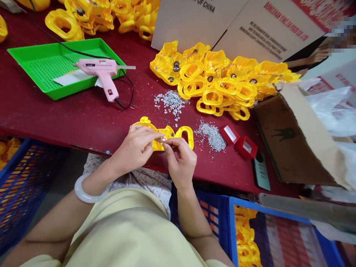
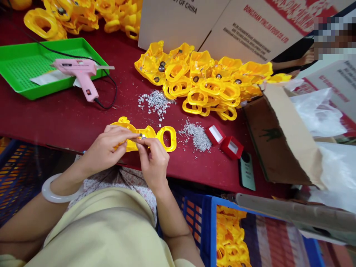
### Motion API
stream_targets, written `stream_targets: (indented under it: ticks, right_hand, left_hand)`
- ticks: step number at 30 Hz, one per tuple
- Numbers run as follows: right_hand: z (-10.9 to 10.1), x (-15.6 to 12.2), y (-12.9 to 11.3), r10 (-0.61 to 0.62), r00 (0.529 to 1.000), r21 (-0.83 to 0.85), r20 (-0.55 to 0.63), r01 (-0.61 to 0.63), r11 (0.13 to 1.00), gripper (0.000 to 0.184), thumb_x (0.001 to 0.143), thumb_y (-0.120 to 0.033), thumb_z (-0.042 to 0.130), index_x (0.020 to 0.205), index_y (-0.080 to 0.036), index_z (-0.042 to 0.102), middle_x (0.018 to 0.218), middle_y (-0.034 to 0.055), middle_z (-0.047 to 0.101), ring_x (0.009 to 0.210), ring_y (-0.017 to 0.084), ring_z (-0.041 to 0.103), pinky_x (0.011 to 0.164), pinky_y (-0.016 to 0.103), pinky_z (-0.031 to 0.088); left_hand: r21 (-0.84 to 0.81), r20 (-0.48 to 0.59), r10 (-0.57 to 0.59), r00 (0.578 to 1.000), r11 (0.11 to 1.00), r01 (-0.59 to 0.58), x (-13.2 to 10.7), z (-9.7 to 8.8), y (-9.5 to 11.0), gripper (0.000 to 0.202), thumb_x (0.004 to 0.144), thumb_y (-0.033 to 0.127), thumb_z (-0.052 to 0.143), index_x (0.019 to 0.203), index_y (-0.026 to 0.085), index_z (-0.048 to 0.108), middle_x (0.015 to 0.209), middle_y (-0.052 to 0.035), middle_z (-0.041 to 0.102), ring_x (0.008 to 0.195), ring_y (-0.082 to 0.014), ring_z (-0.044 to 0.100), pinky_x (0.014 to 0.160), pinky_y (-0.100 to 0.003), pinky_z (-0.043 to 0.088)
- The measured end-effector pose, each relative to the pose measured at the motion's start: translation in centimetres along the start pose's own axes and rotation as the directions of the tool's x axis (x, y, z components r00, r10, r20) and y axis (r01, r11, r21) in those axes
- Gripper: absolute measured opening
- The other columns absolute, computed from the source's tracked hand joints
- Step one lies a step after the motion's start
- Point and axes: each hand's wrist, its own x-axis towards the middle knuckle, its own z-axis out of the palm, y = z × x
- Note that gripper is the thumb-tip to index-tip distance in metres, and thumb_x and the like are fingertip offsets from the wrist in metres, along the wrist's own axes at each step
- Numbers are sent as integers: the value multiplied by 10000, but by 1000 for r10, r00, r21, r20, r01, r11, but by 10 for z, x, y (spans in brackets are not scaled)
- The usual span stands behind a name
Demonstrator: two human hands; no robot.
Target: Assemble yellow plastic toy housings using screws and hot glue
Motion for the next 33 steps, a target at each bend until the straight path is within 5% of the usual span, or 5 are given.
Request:
stream_targets:
  ticks: [6, 12, 20, 26, 33]
  right_hand:
    - [-5, -3, 0, 42, 998, -48, -55, -45, 998, 49, 900, -202, 613, 938, -216, 640, 864, 7, 693, 751, 116, 641, 671, 255, 527]
    - [-26, -16, 5, 84, 974, -99, -209, -106, 989, 304, 865, -167, 643, 1156, -244, 597, 892, -2, 674, 781, 112, 645, 697, 254, 546]
    - [-37, -12, -6, -50, 999, -197, -17, 45, 979, 518, 851, -129, 651, 1330, -275, 521, 1004, 31, 651, 788, 124, 613, 677, 284, 553]
    - [-35, 0, -3, -215, 976, -361, -40, 187, 914, 211, 872, -119, 629, 1054, -221, 659, 918, 37, 688, 806, 137, 651, 730, 286, 564]
    - [-33, -4, 6, 103, 992, -142, -75, -113, 983, 58, 876, -252, 649, 922, -220, 667, 834, 10, 711, 710, 136, 653, 682, 291, 550]
  left_hand:
    - [107, 28, 24, 999, 994, -27, 1, 6, 0, 158, 938, 216, 555, 1016, 179, 688, 922, -19, 742, 920, -186, 641, 910, -392, 368]
    - [212, -34, 26, 999, 977, -19, 6, 12, 0, 149, 930, 256, 586, 872, 196, 709, 799, -8, 724, 836, -185, 607, 861, -389, 348]
    - [310, -18, 74, 997, 949, -65, 9, 16, 1, 226, 948, 247, 546, 792, 187, 699, 741, -7, 693, 794, -189, 578, 838, -403, 345]
    - [352, 10, 65, 998, 934, -65, 9, 12, 3, 237, 941, 243, 542, 770, 172, 690, 767, -39, 677, 828, -216, 577, 818, -420, 371]
    - [243, 104, 161, 981, 953, -182, 11, 12, 18, 189, 930, 218, 559, 1082, 133, 635, 1077, -88, 712, 1091, -265, 597, 971, -465, 361]
